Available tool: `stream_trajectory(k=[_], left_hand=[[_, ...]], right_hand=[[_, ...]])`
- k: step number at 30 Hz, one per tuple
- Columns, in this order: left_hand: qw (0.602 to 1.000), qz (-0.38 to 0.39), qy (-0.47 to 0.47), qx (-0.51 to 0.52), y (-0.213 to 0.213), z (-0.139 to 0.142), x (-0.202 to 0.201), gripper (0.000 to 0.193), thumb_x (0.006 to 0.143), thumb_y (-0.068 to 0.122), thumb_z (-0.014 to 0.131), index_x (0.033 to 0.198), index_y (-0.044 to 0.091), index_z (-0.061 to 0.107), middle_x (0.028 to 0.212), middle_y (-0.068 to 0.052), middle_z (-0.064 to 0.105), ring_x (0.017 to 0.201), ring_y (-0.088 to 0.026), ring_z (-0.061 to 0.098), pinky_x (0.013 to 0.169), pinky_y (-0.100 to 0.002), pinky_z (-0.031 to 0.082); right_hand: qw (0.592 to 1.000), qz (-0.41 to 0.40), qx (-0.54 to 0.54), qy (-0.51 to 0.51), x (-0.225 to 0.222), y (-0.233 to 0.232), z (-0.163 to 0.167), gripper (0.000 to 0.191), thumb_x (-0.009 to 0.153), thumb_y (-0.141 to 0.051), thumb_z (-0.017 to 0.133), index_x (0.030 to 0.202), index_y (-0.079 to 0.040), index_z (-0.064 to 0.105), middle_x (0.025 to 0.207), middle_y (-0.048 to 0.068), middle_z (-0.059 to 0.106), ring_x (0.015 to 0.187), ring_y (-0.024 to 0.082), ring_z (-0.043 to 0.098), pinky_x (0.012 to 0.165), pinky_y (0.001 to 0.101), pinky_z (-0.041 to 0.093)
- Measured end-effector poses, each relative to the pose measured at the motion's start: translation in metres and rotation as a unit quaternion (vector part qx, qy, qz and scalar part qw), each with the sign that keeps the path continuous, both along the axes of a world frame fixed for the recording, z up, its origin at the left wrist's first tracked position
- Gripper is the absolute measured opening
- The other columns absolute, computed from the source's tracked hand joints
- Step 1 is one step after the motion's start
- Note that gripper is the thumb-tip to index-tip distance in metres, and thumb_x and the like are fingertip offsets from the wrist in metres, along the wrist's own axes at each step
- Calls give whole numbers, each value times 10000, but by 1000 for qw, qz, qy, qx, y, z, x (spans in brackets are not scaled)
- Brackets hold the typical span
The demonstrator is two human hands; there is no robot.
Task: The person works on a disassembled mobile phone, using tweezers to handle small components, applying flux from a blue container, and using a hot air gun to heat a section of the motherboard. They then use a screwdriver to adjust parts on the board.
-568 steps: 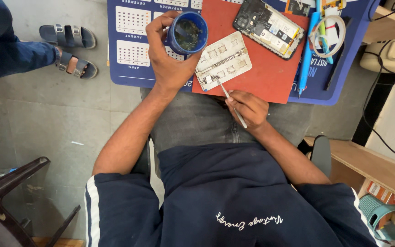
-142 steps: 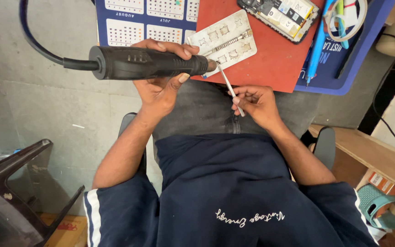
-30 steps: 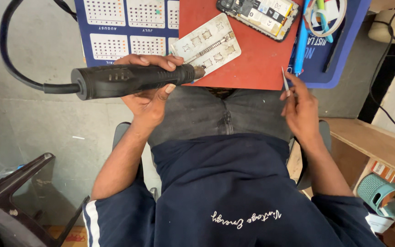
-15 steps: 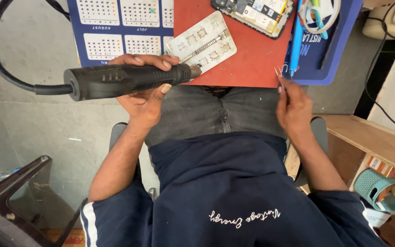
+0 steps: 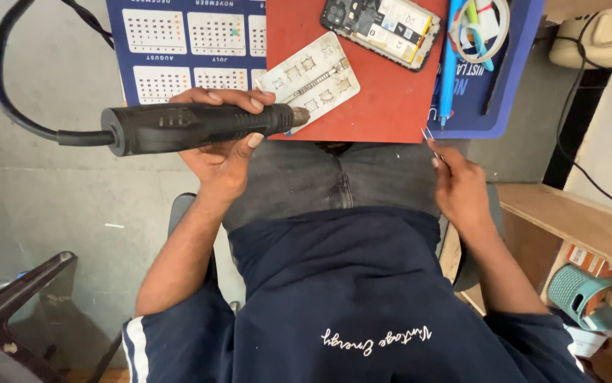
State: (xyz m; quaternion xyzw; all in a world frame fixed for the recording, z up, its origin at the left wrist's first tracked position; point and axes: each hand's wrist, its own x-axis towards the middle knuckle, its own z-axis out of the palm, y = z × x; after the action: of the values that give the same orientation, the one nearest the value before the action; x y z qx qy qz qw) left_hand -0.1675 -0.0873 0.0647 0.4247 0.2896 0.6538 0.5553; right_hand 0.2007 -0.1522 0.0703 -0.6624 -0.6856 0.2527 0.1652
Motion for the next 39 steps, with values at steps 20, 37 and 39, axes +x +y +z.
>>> stream_trajectory(k=[20, 37, 39], left_hand=[[1000, -2, 30, 0, -3, -5, 0, 515, 1030, 4, 755, 1366, 126, 384, 1154, -163, 644, 1162, -300, 654, 1103, -495, 519], [1000, 1, 27, 11, -3, -4, -1, 506, 1031, 11, 753, 1360, 127, 386, 1148, -161, 645, 1186, -298, 671, 1123, -502, 503], [1000, -1, 26, 11, -2, -4, -1, 505, 1029, 14, 753, 1358, 128, 387, 1150, -159, 644, 1188, -296, 670, 1118, -502, 508]], right_hand=[[919, 250, -129, -277, -28, 90, 63, 460, 783, -58, 675, 1238, -112, 720, 918, 167, 741, 868, 362, 714, 738, 479, 562], [879, 226, -379, -183, 7, 92, 61, 941, 857, -128, 592, 1635, -152, 63, 655, 225, 680, 721, 400, 689, 727, 508, 526], [882, 210, -373, -199, 8, 92, 70, 897, 896, -166, 598, 1644, -181, 103, 646, 250, 651, 689, 423, 668, 718, 514, 514]])
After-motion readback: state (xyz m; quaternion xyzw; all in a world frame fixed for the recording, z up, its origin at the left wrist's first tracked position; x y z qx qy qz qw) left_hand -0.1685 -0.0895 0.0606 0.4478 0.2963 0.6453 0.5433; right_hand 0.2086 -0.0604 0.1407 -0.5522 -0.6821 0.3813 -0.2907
